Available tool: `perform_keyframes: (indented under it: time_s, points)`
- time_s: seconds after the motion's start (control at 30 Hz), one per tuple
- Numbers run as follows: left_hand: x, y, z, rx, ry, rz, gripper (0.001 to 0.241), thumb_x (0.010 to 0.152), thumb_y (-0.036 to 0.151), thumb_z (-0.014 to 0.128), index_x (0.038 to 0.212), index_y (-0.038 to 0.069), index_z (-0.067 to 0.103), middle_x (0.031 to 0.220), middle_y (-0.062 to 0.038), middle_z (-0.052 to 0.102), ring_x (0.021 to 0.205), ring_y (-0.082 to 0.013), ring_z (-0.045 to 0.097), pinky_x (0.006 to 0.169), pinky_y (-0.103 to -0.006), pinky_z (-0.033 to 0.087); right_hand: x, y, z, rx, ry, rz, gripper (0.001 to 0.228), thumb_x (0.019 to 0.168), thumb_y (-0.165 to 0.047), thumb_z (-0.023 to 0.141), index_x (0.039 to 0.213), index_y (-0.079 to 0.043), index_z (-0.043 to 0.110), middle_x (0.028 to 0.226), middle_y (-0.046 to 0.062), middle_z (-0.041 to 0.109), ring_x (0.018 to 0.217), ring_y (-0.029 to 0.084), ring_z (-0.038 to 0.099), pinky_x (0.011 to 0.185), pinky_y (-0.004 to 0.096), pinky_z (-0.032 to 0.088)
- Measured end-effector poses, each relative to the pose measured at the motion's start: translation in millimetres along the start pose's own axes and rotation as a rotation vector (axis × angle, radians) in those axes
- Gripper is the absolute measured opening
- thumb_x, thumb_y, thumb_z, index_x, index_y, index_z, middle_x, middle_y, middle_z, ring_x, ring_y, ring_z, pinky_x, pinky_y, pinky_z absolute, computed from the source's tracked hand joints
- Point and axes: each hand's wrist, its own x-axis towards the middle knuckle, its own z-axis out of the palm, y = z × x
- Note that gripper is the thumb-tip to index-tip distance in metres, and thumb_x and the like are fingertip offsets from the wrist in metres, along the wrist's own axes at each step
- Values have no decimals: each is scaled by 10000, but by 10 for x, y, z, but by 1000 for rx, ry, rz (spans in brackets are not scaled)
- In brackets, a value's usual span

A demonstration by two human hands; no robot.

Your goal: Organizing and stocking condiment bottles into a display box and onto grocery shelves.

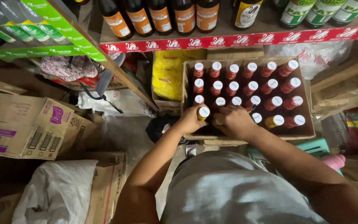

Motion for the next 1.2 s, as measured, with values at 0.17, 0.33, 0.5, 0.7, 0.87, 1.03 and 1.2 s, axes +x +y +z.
perform_keyframes:
  time_s: [0.17, 0.33, 0.5, 0.7, 0.87, 1.03, 1.2]
  points:
    - [59, -520, 231, 179, 11, -40, 432, 648, 31, 823, 1051, 84, 675, 976, -143, 736, 958, -325, 719, 823, -420, 560, 20, -42, -90, -29, -56, 9, 182, 786, -295, 740, 922, -175, 746, 905, 88, 682, 863, 314, 680, 746, 461, 541]
    - [79, -378, 149, 299, -119, -138, 442, 633, 98, 868, 1046, 90, 711, 1007, -143, 765, 995, -326, 729, 836, -432, 576, 46, -94, -257, 94, -127, 82, 292, 791, -308, 745, 1042, -158, 748, 940, 107, 703, 864, 354, 688, 735, 488, 543]
    - [73, -277, -15, 222, -183, -114, 544, 609, 161, 900, 1108, 89, 696, 1044, -131, 759, 995, -294, 731, 860, -417, 575, 5, 113, -435, 270, -3, 77, 370, 765, -201, 736, 1121, -100, 732, 1016, 173, 691, 911, 385, 676, 779, 481, 545]
    - [23, 107, -255, 285, -199, 8, 597, 685, 223, 911, 1215, 85, 675, 1142, -156, 735, 1068, -319, 703, 918, -418, 552, 101, 428, -452, 565, -19, 342, 486, 741, 35, 664, 1209, -93, 691, 1071, 148, 730, 959, 289, 737, 827, 374, 593]
    - [191, 853, -619, 129, -128, 183, 631, 774, 209, 880, 1342, 81, 635, 1287, -141, 706, 1206, -280, 668, 1030, -394, 518, 460, 200, -1197, 710, 229, 230, 491, 807, 125, 574, 1238, -87, 679, 1100, 93, 759, 1009, 226, 758, 838, 345, 603]
    - [466, 1849, -1048, -398, 165, 390, 848, 837, 147, 821, 1523, 61, 330, 1381, -64, 570, 1281, -175, 572, 1065, -345, 496, 860, -201, -1793, 581, 590, -146, 367, 928, 109, 621, 1229, -77, 719, 1290, 133, 663, 1200, 257, 682, 1024, 334, 582]
    - [923, 2006, -1232, -613, 182, 442, 663, 979, 102, 706, 1570, 11, 420, 1373, -94, 637, 1247, -182, 635, 1076, -348, 530, 1163, -345, -1983, 433, 656, -83, 429, 870, 133, 646, 1254, -48, 707, 1395, 188, 598, 1277, 327, 623, 973, 348, 563]
